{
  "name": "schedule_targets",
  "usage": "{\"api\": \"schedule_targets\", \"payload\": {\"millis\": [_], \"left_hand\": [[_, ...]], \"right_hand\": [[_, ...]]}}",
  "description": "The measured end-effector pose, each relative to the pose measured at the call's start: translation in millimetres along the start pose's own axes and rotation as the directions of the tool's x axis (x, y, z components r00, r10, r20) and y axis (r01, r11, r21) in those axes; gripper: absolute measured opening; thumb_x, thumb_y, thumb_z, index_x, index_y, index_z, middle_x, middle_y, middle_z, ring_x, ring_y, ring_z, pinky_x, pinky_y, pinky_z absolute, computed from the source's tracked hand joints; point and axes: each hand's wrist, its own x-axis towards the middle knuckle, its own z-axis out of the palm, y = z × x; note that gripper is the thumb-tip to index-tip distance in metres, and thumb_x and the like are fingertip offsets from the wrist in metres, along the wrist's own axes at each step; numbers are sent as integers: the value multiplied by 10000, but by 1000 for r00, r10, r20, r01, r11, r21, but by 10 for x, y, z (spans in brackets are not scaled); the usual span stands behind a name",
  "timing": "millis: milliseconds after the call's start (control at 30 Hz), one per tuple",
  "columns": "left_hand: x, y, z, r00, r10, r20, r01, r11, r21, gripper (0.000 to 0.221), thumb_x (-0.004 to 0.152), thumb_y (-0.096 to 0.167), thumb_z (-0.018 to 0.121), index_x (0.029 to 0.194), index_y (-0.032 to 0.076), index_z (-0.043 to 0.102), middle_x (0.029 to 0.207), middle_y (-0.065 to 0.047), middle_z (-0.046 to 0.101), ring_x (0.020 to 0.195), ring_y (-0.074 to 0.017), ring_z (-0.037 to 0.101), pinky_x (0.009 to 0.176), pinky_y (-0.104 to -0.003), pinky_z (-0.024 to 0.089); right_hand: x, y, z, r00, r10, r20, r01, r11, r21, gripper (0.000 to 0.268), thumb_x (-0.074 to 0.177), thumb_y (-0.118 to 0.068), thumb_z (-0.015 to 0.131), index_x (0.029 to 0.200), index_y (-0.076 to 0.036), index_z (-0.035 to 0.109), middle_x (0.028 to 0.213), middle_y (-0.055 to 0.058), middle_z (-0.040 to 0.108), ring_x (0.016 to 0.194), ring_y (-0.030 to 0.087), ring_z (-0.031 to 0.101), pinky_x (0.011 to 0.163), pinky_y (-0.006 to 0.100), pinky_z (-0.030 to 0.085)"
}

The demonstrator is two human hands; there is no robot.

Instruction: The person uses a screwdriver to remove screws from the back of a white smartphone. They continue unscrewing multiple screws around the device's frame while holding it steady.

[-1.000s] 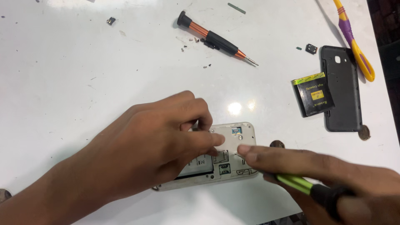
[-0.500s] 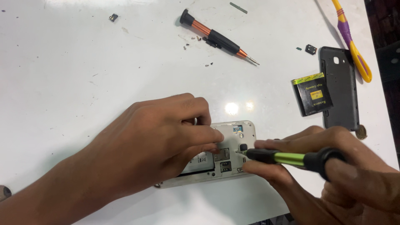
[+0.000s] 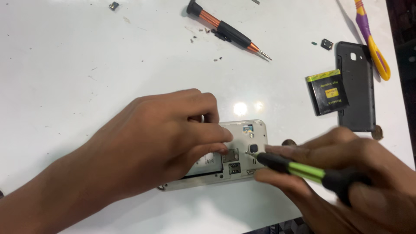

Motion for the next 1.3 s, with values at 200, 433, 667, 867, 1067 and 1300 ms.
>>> {"api": "schedule_targets", "payload": {"millis": [200,433,667,867,1067,1300], "left_hand": [[-2,-23,43,999,49,3,-49,997,58,125,900,218,762,1002,147,774,874,18,634,716,-133,626,563,-321,520],[-7,-39,31,998,54,-14,-54,998,31,149,877,236,776,1006,161,783,882,16,630,698,-142,613,556,-336,505],[-40,-60,28,999,41,-19,-40,998,40,120,903,221,753,994,146,774,897,7,628,706,-143,618,574,-348,513],[-14,-23,13,1000,21,-8,-21,999,27,145,906,260,749,1017,171,780,911,16,631,702,-140,614,561,-348,509],[-14,-19,28,1000,11,-3,-10,997,78,86,924,253,738,956,192,788,881,38,647,736,-132,634,584,-329,529],[-17,-1,35,1000,-17,3,17,1000,22,167,915,327,732,998,191,782,892,43,641,706,-121,624,573,-313,520]], "right_hand": [[-173,173,27,998,-28,47,20,986,167,254,895,-145,703,1101,-7,646,1026,133,767,934,193,791,777,255,688],[-88,-80,42,1000,25,-8,-25,999,30,299,910,-208,714,1115,-2,644,1086,153,747,965,169,773,769,222,668],[494,-391,-60,937,-58,345,-131,856,500,565,1073,-341,324,1189,148,583,1165,332,658,1157,391,701,972,440,598],[159,-395,-15,908,398,133,-373,621,690,452,1158,-274,336,1068,101,572,998,302,699,1016,378,777,865,446,706],[11,187,-95,815,540,211,-579,770,268,329,884,-238,712,1119,-11,673,1052,139,754,1034,280,746,865,414,665],[964,277,89,976,214,-29,-216,969,-119,387,856,-150,802,1203,-60,656,1103,98,739,1050,263,733,892,396,643]]}}
